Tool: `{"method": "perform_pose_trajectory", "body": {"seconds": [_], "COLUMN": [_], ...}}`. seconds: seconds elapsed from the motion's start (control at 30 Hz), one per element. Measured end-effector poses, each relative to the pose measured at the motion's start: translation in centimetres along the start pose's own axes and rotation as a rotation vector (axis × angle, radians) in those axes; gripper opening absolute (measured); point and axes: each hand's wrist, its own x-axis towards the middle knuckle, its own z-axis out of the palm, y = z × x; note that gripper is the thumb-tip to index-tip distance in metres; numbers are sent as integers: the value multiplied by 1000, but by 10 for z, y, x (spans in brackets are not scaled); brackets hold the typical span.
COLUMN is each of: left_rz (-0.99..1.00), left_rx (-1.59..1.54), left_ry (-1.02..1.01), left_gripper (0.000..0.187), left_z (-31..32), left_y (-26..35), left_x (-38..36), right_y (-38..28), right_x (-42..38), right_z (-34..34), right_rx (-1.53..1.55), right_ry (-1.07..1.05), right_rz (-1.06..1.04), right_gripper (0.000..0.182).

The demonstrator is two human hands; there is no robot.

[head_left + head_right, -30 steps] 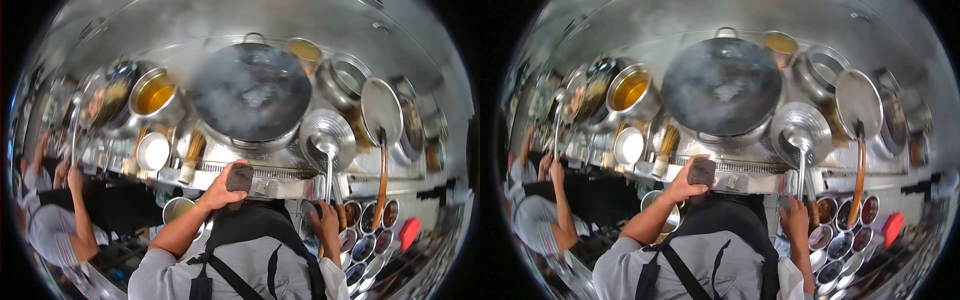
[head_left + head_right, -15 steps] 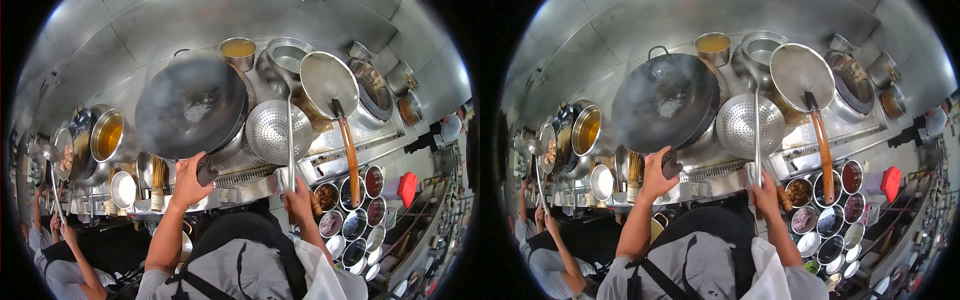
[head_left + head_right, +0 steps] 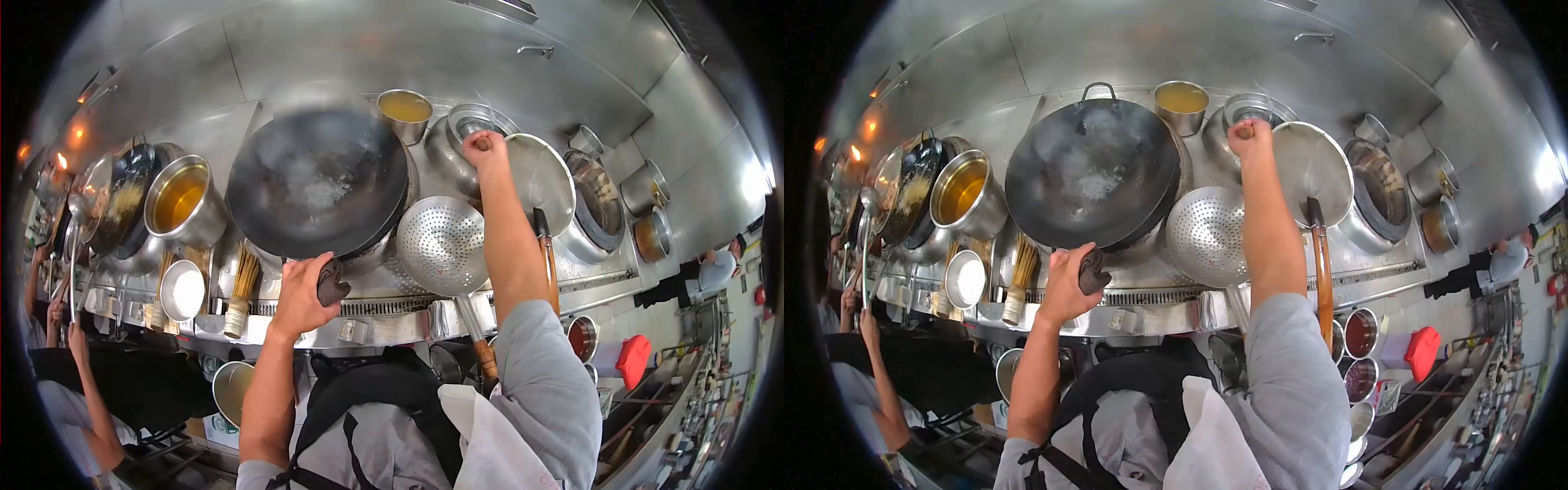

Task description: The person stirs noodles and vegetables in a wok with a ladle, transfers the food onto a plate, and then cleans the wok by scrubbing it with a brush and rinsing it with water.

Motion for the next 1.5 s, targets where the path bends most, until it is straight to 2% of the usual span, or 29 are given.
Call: {"method": "perform_pose_trajectory", "body": {"seconds": [0.07, 0.13, 0.2, 0.23, 0.37, 0.43, 0.5, 0.67, 0.73, 0.8, 0.83, 0.87, 0.93, 1.0, 1.13, 1.17, 1.23, 1.27, 1.33, 1.4, 1.43, 1.47, 1.5], "left_rz": [7, 17, 27, 41, 69, 42, 83, -9, 35, 43, 59, 44, 53, 43, 48, 44, 39, 31, 45, 12, -5, -22, -29], "left_rx": [-9, -14, -22, -3, 81, 87, 111, 87, 68, 48, 28, 30, 18, 14, 12, 19, 13, 28, 5, -16, -16, -18, 4], "left_ry": [-13, -9, -21, -15, -14, -54, -58, -111, -95, -72, -59, -49, -69, -51, -21, -9, -14, 19, 35, 35, 20, -1, 1], "left_gripper": [76, 75, 74, 74, 76, 77, 78, 77, 77, 77, 77, 77, 77, 78, 79, 79, 78, 78, 77, 77, 77, 78, 78], "left_z": [-1, -1, -1, -1, 0, -2, 0, -4, -4, -4, -4, -4, -3, -3, 0, 0, -2, -2, 1, 0, 0, 0, -1], "left_y": [-2, -3, -4, -5, -3, -1, -1, -1, -1, -2, -2, -4, -6, -5, -5, -4, -4, -5, -6, -3, -2, -1, 1], "left_x": [1, 2, 2, 2, 3, 3, 5, 6, 4, 5, 4, 3, 2, 3, 1, 0, 0, -1, -3, -3, -2, -2, -1], "right_y": [-3, 9, 12, 15, 44, 69, 91, 124, 130, 133, 131, 130, 124, 109, 102, 94, 103, 96, 72, 33, 17, 15, 11], "right_x": [-14, -52, -84, -105, -189, -222, -250, -298, -300, -292, -291, -290, -282, -239, -112, -60, 38, 31, -3, 34, 52, 42, 34], "right_z": [8, 6, -3, -6, -16, -24, -33, -65, -86, -110, -117, -119, -121, -120, -104, -121, -137, -112, -54, -27, -9, 25, 46], "right_rx": [104, 36, 7, 8, 13, 54, 182, 372, 398, 21, -206, -218, -852, -1153, -1166, -1166, -1174, -1172, -737, -470, -414, -198, -244], "right_ry": [-83, -130, -304, -297, -481, -526, -629, -433, -349, -356, -316, -319, -248, -178, -47, -61, 333, 293, 214, -47, -89, 25, 16], "right_rz": [59, -28, 101, 91, 204, 276, 420, 665, 749, 723, 612, 627, 170, -107, -583, -584, -890, -900, -312, -191, -84, -84, -82], "right_gripper": [9, 12, 15, 15, 8, 10, 20, 23, 24, 25, 30, 30, 37, 41, 40, 40, 35, 35, 23, 9, 11, 14, 14]}}
